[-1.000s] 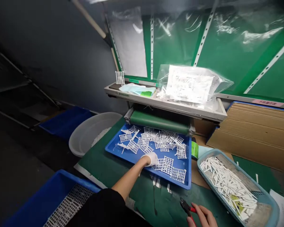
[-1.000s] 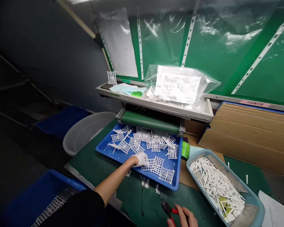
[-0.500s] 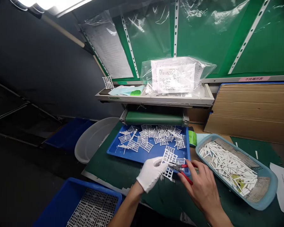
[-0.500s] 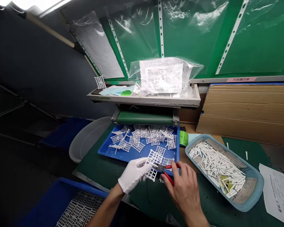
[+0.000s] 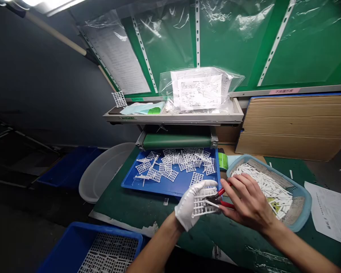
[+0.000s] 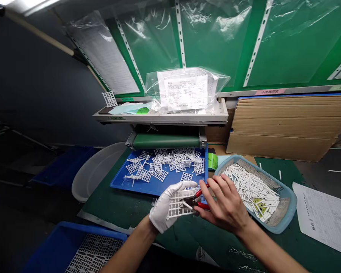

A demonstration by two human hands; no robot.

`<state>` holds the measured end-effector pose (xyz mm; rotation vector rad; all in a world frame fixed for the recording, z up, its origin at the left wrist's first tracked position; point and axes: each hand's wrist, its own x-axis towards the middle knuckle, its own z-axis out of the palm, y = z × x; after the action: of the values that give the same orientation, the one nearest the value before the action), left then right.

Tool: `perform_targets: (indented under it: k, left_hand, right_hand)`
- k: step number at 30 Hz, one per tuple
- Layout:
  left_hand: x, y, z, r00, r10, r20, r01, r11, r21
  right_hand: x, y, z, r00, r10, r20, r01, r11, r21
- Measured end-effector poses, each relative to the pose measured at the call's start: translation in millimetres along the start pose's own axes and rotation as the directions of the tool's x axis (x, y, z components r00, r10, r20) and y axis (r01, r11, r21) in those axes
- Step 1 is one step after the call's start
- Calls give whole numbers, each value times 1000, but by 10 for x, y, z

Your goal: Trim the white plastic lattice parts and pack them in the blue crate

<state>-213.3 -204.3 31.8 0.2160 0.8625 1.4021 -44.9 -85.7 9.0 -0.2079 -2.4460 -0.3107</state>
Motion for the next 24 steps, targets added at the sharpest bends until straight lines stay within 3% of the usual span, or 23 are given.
perform_targets:
  k: [2,4,7,12,17,19,21,24]
  left_hand:
    - [51,88,79,991,-106,81,102,994,49]
    - [118,148,172,979,-156,127,147,986,82]
    - [232,174,303,971,-188,146,174,979,103]
    - [408,121,400,966,-199,168,187,979,83]
    - [494,113,470,855,-446,263,431,895,117]
    - [518,126,497,836,-487,253,478,873,100]
    - [566,125,503,855,-478,201,474,878,72]
    - [701,65,471,905,-411,111,407,911,58]
  right_hand:
    - [80,274,-120,989,-146,19,146,989,-5]
    - [139,477,-203,976,-205,66,205,979,13]
    - [140,636,-237,977,-177,120,171,984,58]
    - [17,743,-193,988,-111,105,103,992,71]
    - [108,939,-212,939,-333,87,326,941,87]
    - [174,1012,-213,914,-392,107,380,918,117]
    - [190,1046,-194,918,-359,170,342,932,121]
    - [75,1018,-129,935,-207,288,201,978,49]
